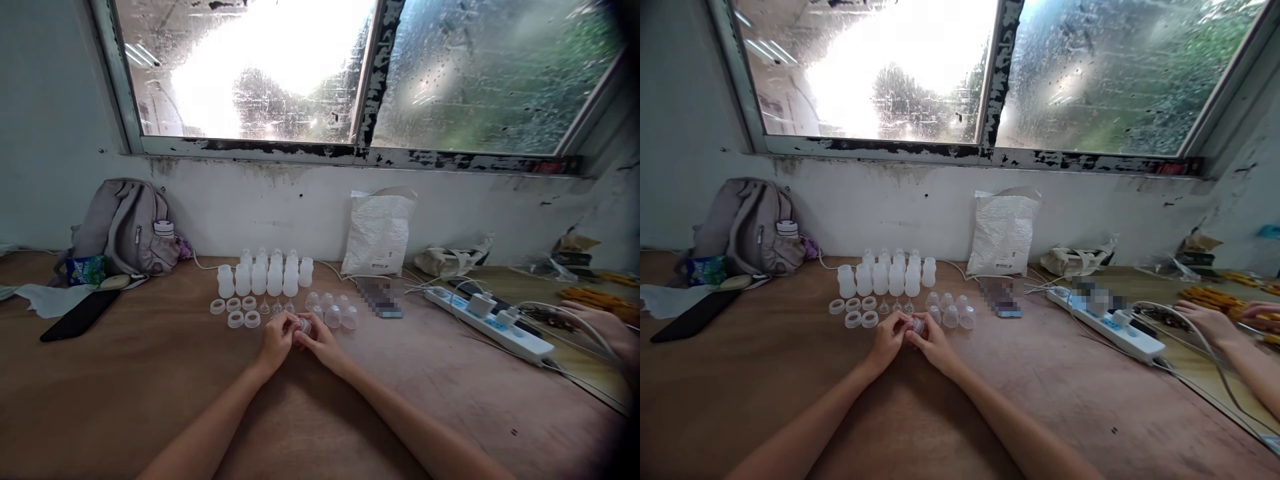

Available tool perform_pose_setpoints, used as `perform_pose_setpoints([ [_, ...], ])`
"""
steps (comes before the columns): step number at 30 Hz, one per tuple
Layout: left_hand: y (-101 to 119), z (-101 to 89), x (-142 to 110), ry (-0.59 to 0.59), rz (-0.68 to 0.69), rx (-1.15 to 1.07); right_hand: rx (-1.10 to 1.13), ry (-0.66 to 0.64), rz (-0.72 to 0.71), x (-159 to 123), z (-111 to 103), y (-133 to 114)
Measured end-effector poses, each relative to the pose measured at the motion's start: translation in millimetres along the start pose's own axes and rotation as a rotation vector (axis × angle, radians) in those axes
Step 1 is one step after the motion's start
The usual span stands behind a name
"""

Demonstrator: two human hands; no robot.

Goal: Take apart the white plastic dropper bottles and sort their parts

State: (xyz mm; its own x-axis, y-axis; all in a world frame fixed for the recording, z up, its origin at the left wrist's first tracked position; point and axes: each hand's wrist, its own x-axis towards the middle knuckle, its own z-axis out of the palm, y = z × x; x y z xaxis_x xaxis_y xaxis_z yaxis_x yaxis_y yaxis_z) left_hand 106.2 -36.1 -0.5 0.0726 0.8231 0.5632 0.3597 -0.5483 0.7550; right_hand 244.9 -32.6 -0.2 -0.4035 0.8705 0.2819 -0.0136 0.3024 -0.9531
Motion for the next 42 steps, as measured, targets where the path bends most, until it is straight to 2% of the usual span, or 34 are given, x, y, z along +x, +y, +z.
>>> perform_pose_setpoints([
  [6,7,-8.5,4,-0.042,-0.025,-0.024,0.000,0.020,-0.002,-3,4,2],
  [9,8,-15.8,7,-0.125,-0.050,-0.094,0.012,0.029,0.011,-4,8,1],
  [13,1,-27.0,17,-0.239,-0.123,-0.237,-0.004,0.004,0.019,-7,11,0],
  [16,-7,-39.3,28,-0.235,-0.173,-0.297,0.004,0.009,0.032,-9,11,1],
  [18,-13,-49.6,34,-0.216,-0.127,-0.174,0.029,0.018,0.057,-9,11,0],
  [22,-24,-66.9,34,-0.186,0.066,0.243,0.041,0.002,0.086,-9,11,-3],
  [27,-36,-73.3,21,-0.203,0.247,0.552,-0.009,-0.013,0.106,-10,10,-4],
  [31,-43,-76.9,18,-0.258,0.308,0.653,-0.033,-0.022,0.122,-11,9,-5],
  [37,-49,-86.4,22,-0.222,0.302,0.706,-0.055,-0.027,0.144,-10,9,-8],
  [42,-54,-85.6,21,-0.194,0.281,0.737,-0.093,-0.025,0.146,-9,10,-6],
])
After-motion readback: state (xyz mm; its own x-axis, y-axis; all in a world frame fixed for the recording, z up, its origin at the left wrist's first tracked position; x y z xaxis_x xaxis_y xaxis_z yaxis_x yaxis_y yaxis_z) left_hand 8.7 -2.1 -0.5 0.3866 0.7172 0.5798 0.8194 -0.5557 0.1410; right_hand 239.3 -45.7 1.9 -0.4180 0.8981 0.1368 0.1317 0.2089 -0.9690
